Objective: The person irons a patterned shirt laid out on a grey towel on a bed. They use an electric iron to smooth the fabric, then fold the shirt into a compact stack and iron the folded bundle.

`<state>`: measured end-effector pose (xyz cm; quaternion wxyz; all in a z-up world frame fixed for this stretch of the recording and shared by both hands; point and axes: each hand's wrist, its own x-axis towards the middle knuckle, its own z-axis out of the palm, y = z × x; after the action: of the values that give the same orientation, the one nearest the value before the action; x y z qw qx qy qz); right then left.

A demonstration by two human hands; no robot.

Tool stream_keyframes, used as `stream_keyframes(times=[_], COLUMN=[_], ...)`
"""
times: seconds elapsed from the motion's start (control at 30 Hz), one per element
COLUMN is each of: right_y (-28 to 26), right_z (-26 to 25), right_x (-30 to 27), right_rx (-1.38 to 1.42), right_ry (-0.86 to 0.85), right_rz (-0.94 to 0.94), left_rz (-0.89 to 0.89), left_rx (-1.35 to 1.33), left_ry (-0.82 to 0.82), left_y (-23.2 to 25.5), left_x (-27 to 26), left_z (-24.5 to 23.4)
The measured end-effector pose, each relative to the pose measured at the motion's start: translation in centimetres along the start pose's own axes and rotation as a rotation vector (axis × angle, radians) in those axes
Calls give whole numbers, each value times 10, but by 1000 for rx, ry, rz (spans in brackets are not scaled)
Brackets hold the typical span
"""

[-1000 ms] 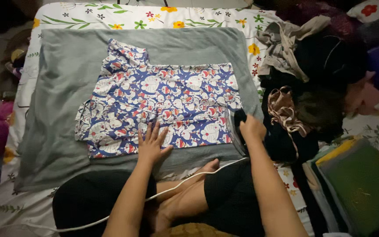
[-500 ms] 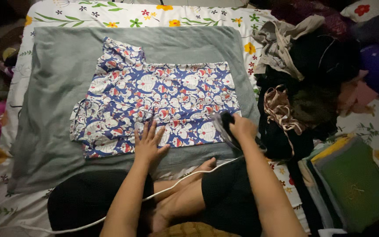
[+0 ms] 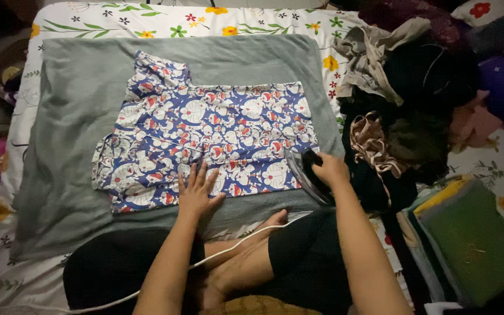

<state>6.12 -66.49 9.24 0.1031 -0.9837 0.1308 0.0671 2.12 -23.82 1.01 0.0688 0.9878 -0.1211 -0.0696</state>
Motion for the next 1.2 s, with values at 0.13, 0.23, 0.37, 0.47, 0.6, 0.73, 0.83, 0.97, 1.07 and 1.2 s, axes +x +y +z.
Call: stream_keyframes(times=[0.13,0.23,0.37,0.47,0.6,0.73,0.83,0.97,1.07,1.2], right_y=[-22,-24,-7,0,7,-6,-13,-9,-5,1], right_z=[-2,1,8,10,-1,0,3,3,2,2], right_x=[-8,-2,11,17,8,-8,-6,4,9,7], right_rx=[-96,-89,-47,-9,70,-42,-82,-50,7,30], right_ry=[63,127,197,152,-37,-59,59,168,226,251], right_rz=[166,299,333,308,124,71,143,327,388,349], left_rz=[3,-6,3,-4,-1,-14,3,-6,-14,-17], left_rx=[-6,-18,-18,-16,0,5,-26,-27,-31,-8], left_ry=[15,6,20,-11,32,7,32,10,-27,-41], left_y=[-1,-1,-1,-1,-1,0,-2,-1,1,3], left_x=[-3,-3,-1,1,-1,-2,0,0,-3,-8], left_z=[0,2,3,4,6,5,6,2,-7,-12])
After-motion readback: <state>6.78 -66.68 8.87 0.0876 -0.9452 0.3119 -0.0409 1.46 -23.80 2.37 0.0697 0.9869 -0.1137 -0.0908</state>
